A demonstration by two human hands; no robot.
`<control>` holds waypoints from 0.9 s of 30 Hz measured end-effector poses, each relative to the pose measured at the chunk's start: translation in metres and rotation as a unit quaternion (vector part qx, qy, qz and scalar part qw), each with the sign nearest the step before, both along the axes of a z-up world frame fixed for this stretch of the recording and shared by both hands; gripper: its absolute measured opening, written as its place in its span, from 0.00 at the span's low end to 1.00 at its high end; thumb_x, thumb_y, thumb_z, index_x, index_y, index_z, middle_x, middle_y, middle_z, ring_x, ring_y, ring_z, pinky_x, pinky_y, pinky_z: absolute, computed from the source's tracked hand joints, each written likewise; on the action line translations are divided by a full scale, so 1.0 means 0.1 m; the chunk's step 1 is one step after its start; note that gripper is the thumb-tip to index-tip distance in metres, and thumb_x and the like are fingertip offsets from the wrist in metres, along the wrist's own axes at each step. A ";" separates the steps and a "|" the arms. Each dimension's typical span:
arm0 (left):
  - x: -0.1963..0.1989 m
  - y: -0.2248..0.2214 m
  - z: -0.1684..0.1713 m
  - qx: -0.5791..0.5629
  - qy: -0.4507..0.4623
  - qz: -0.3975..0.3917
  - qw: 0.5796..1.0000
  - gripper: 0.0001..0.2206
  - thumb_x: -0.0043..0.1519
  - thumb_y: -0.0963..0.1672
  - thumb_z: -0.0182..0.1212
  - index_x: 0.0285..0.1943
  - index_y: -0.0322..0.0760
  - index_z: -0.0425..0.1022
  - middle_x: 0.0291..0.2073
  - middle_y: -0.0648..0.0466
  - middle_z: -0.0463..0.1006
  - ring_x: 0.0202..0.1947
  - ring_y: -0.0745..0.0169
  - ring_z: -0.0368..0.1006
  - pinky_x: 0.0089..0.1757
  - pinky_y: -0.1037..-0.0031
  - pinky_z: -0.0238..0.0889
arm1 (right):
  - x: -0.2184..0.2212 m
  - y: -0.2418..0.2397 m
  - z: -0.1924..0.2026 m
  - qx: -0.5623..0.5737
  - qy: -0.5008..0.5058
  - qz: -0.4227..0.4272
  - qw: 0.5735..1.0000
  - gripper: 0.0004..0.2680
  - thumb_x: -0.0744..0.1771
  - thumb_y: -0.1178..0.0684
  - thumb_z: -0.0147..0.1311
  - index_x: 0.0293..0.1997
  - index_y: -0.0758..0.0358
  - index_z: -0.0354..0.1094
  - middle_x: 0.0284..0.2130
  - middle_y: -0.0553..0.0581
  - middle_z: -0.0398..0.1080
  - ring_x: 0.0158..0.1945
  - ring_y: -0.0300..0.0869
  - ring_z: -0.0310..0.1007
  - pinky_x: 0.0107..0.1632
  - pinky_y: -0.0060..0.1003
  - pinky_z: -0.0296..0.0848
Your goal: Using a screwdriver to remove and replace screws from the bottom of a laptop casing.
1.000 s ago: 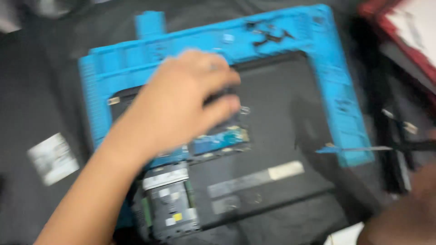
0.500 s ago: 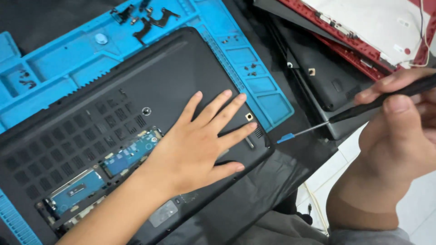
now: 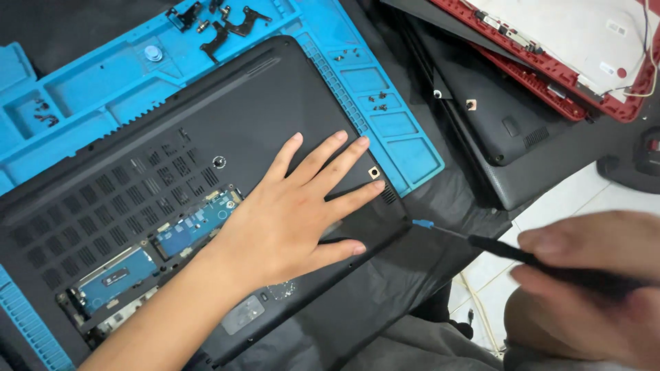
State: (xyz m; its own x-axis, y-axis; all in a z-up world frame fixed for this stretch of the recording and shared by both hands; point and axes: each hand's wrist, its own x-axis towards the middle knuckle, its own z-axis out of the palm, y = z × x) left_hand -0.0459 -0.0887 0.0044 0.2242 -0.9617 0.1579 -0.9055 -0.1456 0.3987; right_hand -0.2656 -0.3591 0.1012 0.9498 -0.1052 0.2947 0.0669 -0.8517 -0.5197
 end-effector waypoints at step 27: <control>-0.02 0.00 -0.04 -0.004 -0.015 0.004 1.000 0.31 0.60 0.61 0.51 0.71 0.52 0.66 0.74 0.45 0.53 0.74 0.46 0.45 0.66 0.46 0.36 | 0.48 0.34 -0.13 0.020 -0.170 0.096 0.981 0.27 0.62 0.64 0.68 0.68 0.59 0.59 0.40 0.70 0.72 0.38 0.52 0.81 0.39 0.35 0.81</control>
State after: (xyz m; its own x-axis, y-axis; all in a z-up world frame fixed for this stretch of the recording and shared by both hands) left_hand -0.0480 -0.0885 0.0008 0.2278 -0.9582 0.1731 -0.9154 -0.1502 0.3734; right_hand -0.2175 -0.3255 0.0877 0.8009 0.0472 0.5969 0.3987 -0.7859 -0.4728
